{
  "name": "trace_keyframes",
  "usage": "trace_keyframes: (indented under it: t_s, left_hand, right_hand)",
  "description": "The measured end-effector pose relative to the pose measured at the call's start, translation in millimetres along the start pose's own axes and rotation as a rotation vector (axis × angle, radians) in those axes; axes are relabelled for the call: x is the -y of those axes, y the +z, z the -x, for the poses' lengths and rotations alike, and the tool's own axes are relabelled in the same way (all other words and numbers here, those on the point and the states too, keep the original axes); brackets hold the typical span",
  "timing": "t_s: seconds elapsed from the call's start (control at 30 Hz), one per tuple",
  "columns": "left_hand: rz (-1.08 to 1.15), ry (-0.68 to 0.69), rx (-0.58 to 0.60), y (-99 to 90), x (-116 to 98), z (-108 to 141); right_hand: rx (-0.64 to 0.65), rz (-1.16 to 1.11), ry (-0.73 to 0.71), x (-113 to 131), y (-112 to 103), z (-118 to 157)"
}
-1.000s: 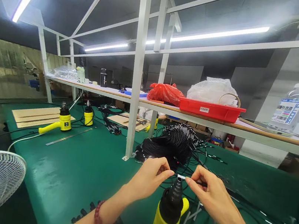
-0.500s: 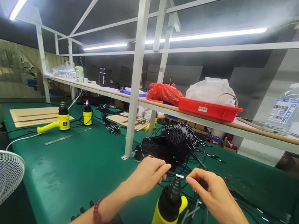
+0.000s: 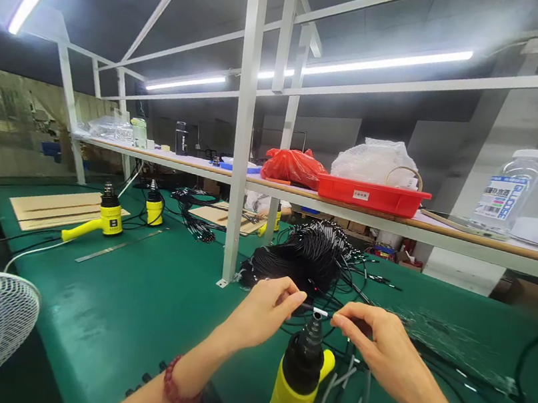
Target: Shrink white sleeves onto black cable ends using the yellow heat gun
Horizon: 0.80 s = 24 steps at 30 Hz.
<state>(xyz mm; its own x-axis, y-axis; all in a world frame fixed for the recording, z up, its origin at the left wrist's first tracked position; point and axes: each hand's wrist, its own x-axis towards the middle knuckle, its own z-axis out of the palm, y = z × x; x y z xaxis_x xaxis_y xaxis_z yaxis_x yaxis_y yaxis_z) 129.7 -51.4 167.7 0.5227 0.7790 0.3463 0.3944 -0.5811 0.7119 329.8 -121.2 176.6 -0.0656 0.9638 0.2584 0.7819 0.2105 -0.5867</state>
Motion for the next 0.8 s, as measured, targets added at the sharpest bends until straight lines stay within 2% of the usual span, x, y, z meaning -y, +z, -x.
trace_keyframes:
  t_s: [0.1,0.2,0.37,0.5,0.7,0.8]
  left_hand:
    - [-0.076,-0.017,0.029,-0.2,0.6,0.7]
    - [-0.044,-0.019,0.04,1.6,2.0,1.6]
    - [0.11,0.005,-0.033,5.6,4.9,0.3]
    - [0.145,0.025,-0.084,4.3,5.3,-0.4]
    - [0.029,-0.032,-0.01,-2.7,1.8,0.9]
    - [-0.042,-0.015,0.013,-2.9,3.5,1.3]
  right_hand:
    - [0.002,-0.02,-0.009,2.0,-0.3,0.6]
    - [-0.011,-0.021,-0.017,2.1,0.4,-0.5]
    - [-0.035,-0.042,-0.023,-1.3,3.3,-3.9]
    - [-0.01,-0.058,-0.028,-3.6,3.3,-2.9]
    - [-0.008,-0.009,-0.028,0.7,0.1,0.2]
    - [-0.019,-0.003,-0.025,2.5,0.2,0.4]
